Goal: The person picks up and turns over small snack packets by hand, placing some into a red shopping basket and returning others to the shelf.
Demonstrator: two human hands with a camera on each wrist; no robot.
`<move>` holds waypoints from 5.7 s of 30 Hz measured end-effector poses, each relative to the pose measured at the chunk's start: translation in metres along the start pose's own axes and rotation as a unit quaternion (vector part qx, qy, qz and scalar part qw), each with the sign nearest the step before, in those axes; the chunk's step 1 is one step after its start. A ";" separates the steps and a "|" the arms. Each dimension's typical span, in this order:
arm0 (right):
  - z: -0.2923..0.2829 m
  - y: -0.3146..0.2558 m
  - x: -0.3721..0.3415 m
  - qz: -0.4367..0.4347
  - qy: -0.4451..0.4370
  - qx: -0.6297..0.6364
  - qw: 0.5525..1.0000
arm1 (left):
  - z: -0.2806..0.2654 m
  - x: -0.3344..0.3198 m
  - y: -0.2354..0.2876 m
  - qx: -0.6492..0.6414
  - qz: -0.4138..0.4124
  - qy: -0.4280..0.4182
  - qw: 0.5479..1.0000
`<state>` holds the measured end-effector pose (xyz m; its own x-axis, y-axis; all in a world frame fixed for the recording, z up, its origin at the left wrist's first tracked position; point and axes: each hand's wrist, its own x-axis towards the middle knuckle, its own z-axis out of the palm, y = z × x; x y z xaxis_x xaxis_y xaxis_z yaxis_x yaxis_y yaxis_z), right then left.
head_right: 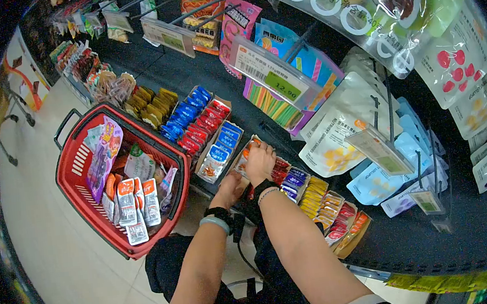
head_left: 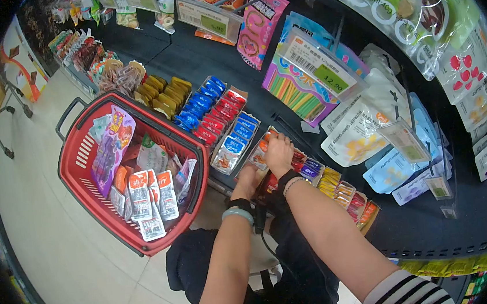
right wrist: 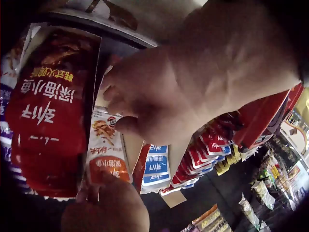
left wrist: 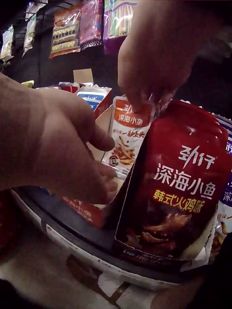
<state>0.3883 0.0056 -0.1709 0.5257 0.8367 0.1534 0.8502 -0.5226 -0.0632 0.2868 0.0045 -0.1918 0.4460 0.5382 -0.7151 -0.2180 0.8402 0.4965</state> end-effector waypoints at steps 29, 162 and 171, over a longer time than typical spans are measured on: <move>-0.030 0.001 0.008 0.172 -0.012 0.099 0.980 | -0.027 0.062 -0.036 0.033 0.001 -0.005 0.999; -0.177 -0.096 -0.047 -0.040 -0.222 0.764 0.604 | -0.055 -0.199 0.123 0.213 0.333 -0.058 0.917; -0.176 -0.087 -0.037 -0.077 -0.211 0.747 0.626 | -0.053 -0.198 0.123 0.239 0.306 -0.062 0.920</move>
<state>0.2900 -0.0081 0.0022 0.1266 0.9918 0.0167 -0.1962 0.0416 -0.9797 0.1254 0.0046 -0.0148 0.4688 0.8639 -0.1839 -0.0667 0.2422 0.9679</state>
